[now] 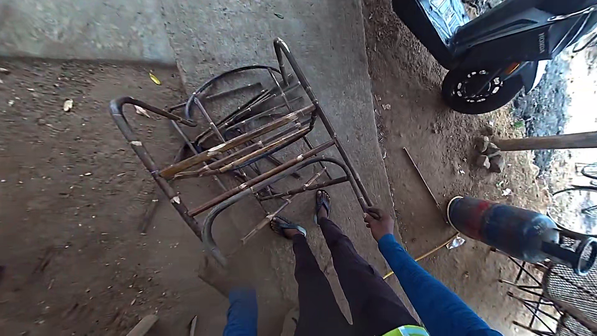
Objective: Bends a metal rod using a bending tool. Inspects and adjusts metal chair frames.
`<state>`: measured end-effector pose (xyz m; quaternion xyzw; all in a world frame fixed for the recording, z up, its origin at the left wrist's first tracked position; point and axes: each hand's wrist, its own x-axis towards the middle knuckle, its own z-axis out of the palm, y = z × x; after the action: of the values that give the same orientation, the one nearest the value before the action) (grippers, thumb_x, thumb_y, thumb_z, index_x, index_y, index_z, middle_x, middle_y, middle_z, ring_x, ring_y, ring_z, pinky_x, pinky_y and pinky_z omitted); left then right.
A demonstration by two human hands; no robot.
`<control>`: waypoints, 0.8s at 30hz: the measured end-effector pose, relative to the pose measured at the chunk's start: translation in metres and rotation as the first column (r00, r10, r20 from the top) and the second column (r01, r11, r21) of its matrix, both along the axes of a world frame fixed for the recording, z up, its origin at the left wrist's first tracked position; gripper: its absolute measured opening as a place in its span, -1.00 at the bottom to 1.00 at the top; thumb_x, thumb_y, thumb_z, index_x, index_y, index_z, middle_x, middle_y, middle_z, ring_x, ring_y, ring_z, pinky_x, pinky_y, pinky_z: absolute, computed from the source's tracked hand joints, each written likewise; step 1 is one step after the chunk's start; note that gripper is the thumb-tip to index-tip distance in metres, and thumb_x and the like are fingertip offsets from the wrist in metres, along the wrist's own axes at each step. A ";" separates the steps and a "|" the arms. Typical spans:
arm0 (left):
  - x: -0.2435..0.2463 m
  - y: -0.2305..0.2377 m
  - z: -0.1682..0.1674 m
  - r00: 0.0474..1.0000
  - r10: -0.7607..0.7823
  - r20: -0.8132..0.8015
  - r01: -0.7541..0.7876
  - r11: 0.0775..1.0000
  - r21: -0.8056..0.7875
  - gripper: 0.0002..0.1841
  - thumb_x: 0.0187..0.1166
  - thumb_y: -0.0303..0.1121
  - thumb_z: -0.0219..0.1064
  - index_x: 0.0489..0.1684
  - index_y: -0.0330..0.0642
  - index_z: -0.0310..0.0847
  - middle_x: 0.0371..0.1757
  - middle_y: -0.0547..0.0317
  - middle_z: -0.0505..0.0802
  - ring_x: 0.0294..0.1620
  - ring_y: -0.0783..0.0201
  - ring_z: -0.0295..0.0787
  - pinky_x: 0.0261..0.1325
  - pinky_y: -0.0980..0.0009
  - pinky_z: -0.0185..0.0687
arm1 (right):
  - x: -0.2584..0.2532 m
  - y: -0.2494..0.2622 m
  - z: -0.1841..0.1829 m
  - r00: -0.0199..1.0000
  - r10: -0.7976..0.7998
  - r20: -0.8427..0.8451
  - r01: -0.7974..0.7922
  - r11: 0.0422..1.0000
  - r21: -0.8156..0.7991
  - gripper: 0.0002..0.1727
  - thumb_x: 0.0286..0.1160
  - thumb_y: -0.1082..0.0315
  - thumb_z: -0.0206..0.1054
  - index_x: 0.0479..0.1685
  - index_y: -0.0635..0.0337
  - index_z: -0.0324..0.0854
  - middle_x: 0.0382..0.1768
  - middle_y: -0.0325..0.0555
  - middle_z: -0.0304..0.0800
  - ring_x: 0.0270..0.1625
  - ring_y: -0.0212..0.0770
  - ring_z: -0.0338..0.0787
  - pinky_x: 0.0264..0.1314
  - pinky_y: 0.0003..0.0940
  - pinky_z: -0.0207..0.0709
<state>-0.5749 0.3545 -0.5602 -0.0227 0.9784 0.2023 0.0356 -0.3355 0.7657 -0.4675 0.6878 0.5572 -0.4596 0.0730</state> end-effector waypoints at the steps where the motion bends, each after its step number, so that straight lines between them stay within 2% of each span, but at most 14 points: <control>1: 0.003 0.001 0.002 1.000 0.012 0.006 -0.012 1.000 0.008 -0.42 0.61 -0.28 0.34 0.62 -0.30 0.47 0.63 -0.30 0.50 0.69 -0.12 0.40 0.72 0.18 0.32 | 0.002 -0.003 -0.001 1.000 -0.012 -0.017 0.013 1.000 0.021 -0.59 0.41 0.29 0.63 0.24 0.13 0.76 -0.06 -0.14 0.97 -0.17 -0.21 0.96 -0.06 -0.12 0.88; 5: 0.010 0.009 0.007 1.000 0.010 -0.004 -0.010 1.000 0.017 -0.41 0.62 -0.31 0.33 0.64 -0.33 0.44 0.61 -0.34 0.52 0.65 -0.11 0.44 0.71 0.19 0.34 | -0.001 -0.009 0.002 0.995 -0.089 -0.050 0.092 0.993 0.079 -0.60 0.40 0.38 0.62 0.24 0.20 0.75 -0.06 -0.04 0.95 -0.18 -0.17 0.96 -0.07 -0.14 0.89; 8: 0.013 0.021 0.016 1.000 0.025 -0.008 -0.025 0.999 0.034 -0.40 0.64 -0.30 0.33 0.67 -0.35 0.41 0.61 -0.35 0.50 0.64 -0.13 0.45 0.70 0.19 0.35 | -0.007 -0.012 0.003 0.987 -0.141 -0.083 0.149 0.983 0.103 -0.45 0.41 0.43 0.60 0.42 0.28 0.56 -0.01 0.03 0.93 -0.17 -0.09 0.96 -0.09 -0.10 0.88; 11: 0.009 0.023 0.021 0.999 0.038 0.032 -0.039 0.998 0.043 -0.39 0.66 -0.25 0.32 0.68 -0.33 0.39 0.62 -0.34 0.51 0.66 -0.17 0.43 0.72 0.10 0.32 | -0.008 -0.015 -0.002 0.984 -0.148 -0.100 0.160 0.980 0.116 -0.39 0.43 0.44 0.58 0.49 0.27 0.47 0.00 0.06 0.92 -0.15 -0.05 0.97 -0.07 -0.04 0.89; 14: 0.009 0.024 0.023 0.996 0.057 0.068 -0.060 0.997 0.039 -0.37 0.66 -0.26 0.32 0.73 -0.29 0.35 0.62 -0.33 0.50 0.65 -0.15 0.44 0.71 0.13 0.33 | -0.007 -0.014 -0.005 0.982 -0.157 -0.100 0.168 0.979 0.113 -0.37 0.42 0.45 0.59 0.51 0.27 0.46 -0.01 0.05 0.93 -0.18 -0.07 0.97 -0.09 -0.09 0.89; 18: 0.007 0.033 0.034 0.989 0.061 0.137 -0.067 0.997 0.039 -0.32 0.67 -0.30 0.30 0.80 -0.29 0.22 0.65 -0.38 0.46 0.64 -0.24 0.43 0.68 0.01 0.36 | -0.008 -0.016 0.001 0.980 -0.164 -0.111 0.177 0.977 0.119 -0.35 0.41 0.46 0.59 0.53 0.24 0.46 -0.03 0.05 0.93 -0.21 -0.08 0.97 -0.13 -0.10 0.89; 24: 0.005 0.034 0.042 0.983 0.040 0.181 -0.048 0.998 0.041 -0.32 0.68 -0.30 0.28 0.82 -0.25 0.21 0.65 -0.36 0.48 0.65 -0.27 0.42 0.68 -0.07 0.34 | -0.007 -0.018 -0.002 0.979 -0.158 -0.130 0.179 0.969 0.168 -0.37 0.39 0.48 0.60 0.49 0.24 0.50 -0.09 0.04 0.94 -0.29 -0.08 0.96 -0.23 -0.13 0.89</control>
<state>-0.5697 0.3880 -0.5180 -0.0617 0.9656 0.2222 0.1199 -0.3428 0.7481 -0.4690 0.7086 0.5391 -0.4511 -0.0607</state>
